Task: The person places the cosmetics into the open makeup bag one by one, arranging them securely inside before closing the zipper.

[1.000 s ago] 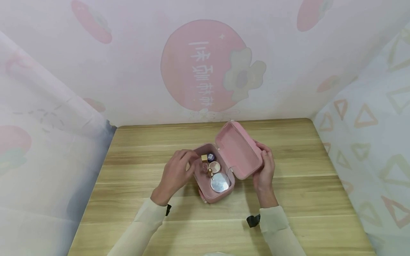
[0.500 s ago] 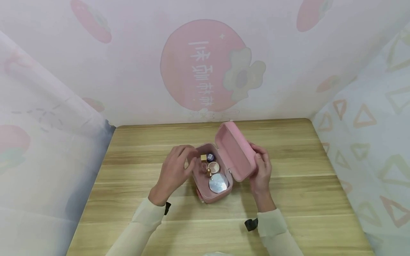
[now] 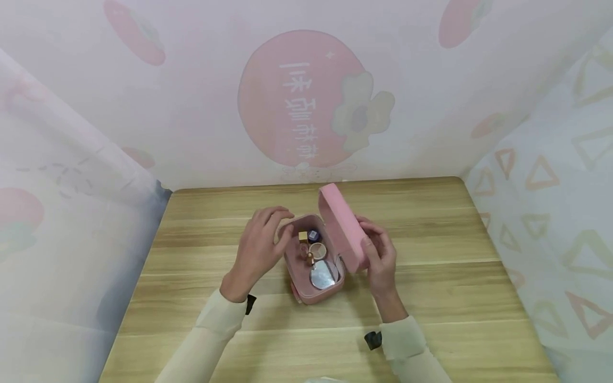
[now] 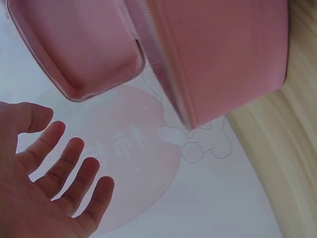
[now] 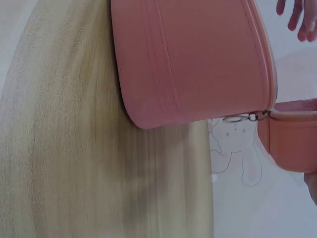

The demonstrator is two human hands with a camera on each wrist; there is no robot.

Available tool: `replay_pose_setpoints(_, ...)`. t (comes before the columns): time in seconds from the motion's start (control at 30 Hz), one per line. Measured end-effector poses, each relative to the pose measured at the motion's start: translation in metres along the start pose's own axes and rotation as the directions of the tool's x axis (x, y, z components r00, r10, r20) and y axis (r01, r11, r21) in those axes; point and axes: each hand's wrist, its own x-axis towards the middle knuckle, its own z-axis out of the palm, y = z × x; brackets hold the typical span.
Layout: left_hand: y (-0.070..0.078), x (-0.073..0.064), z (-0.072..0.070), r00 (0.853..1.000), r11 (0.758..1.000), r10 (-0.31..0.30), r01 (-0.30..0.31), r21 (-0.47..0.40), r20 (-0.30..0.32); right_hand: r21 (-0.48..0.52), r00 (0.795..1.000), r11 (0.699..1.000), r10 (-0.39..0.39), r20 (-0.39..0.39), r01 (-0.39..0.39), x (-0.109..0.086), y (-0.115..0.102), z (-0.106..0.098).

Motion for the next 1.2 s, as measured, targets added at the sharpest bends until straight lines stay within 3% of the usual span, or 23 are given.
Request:
replay_pose_setpoints(0.23, 0.001, 0.012, -0.002, 1.0, 1.0, 0.007, -0.007, 0.005, -0.016, -0.122, 0.995, 0.99, -0.059, 0.08, 0.068, -0.004, 0.002, 0.009)
replay_pose_setpoints(0.43, 0.001, 0.02, -0.006, 1.0, 1.0, -0.008, 0.008, -0.002, -0.015, -0.19, 0.979, 0.97, -0.117, 0.166, 0.148, -0.006, 0.008, 0.02)
replay_pose_setpoints(0.77, 0.0, 0.027, -0.007, 0.999, 0.999, -0.033, 0.033, 0.02, 0.003, -0.367, 0.972, 0.92, -0.049, 0.231, 0.134, -0.015, 0.008, 0.04)
replay_pose_setpoints(0.87, -0.001, 0.028, -0.007, 1.0, 0.999, -0.024, 0.024, 0.023, -0.003, -0.44, 0.964, 0.883, -0.047, 0.263, 0.163, -0.018, 0.011, 0.046)
replay_pose_setpoints(1.03, -0.002, 0.031, -0.006, 1.0, 0.999, -0.03, 0.03, 0.029, -0.001, -0.58, 0.954, 0.788, -0.028, 0.299, 0.205, -0.02, 0.014, 0.062)
replay_pose_setpoints(1.2, -0.003, 0.031, -0.006, 0.999, 0.999, -0.042, 0.041, 0.032, 0.021, -0.639, 0.944, 0.721, -0.062, 0.325, 0.267, -0.019, 0.019, 0.074)
